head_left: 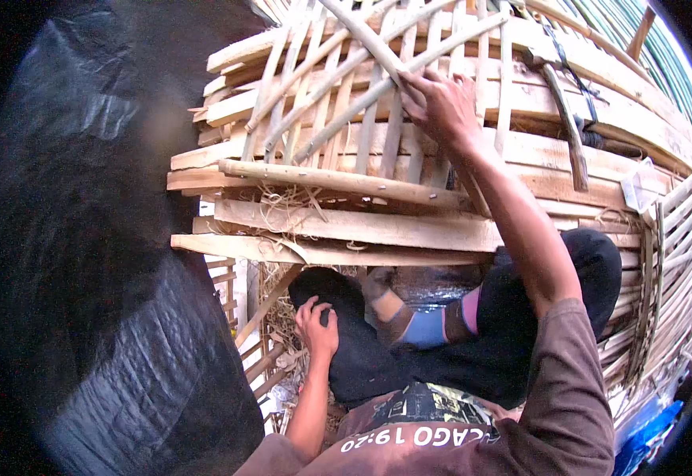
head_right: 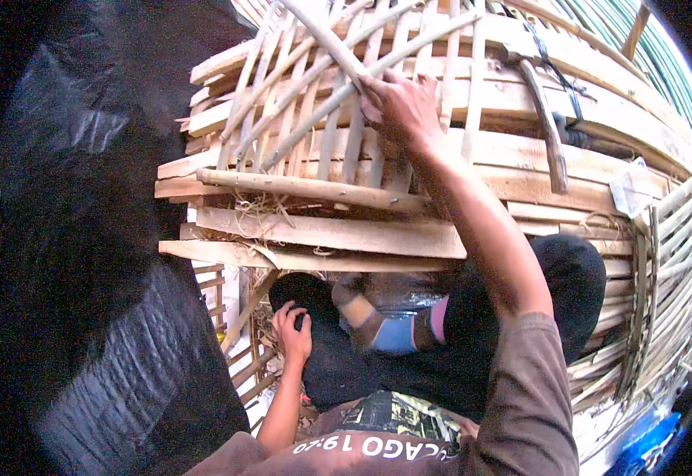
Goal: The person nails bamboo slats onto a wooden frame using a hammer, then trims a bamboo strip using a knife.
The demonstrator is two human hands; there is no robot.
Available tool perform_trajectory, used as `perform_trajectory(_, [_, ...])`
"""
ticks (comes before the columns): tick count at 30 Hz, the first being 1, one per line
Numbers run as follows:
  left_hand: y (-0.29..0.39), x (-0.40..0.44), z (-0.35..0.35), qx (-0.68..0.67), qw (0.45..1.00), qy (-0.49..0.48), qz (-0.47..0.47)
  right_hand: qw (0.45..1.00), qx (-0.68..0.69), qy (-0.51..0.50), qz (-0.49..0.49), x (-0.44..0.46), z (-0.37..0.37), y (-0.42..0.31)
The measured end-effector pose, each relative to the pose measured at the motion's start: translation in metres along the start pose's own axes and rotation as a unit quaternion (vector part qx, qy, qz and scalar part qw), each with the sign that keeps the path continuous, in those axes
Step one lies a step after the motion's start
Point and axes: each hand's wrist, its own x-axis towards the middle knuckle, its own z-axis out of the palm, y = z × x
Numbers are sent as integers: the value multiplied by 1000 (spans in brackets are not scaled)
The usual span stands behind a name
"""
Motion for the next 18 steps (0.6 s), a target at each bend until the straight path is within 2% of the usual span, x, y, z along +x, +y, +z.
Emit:
perform_trajectory(5, [5,1,-1,-7,1000,-9,-7,1000,3,-3,-2,-2,-6,-5])
perform_trajectory(6, [5,2,-3,8,999,-39,-21,1000,0,-4,2,-2,-6,-6])
perform_trajectory(10, [8,3,2,55,998,-29,-16,1000,-22,-4,6,-2,-3,-6])
perform_trajectory(12, [14,7,5,109,991,-19,-76,1000,-23,-2,7,-1,-4,-6])
perform_trajectory(18, [12,27,7,120,988,-41,-88,997,-71,11,-3,-2,-3,-9])
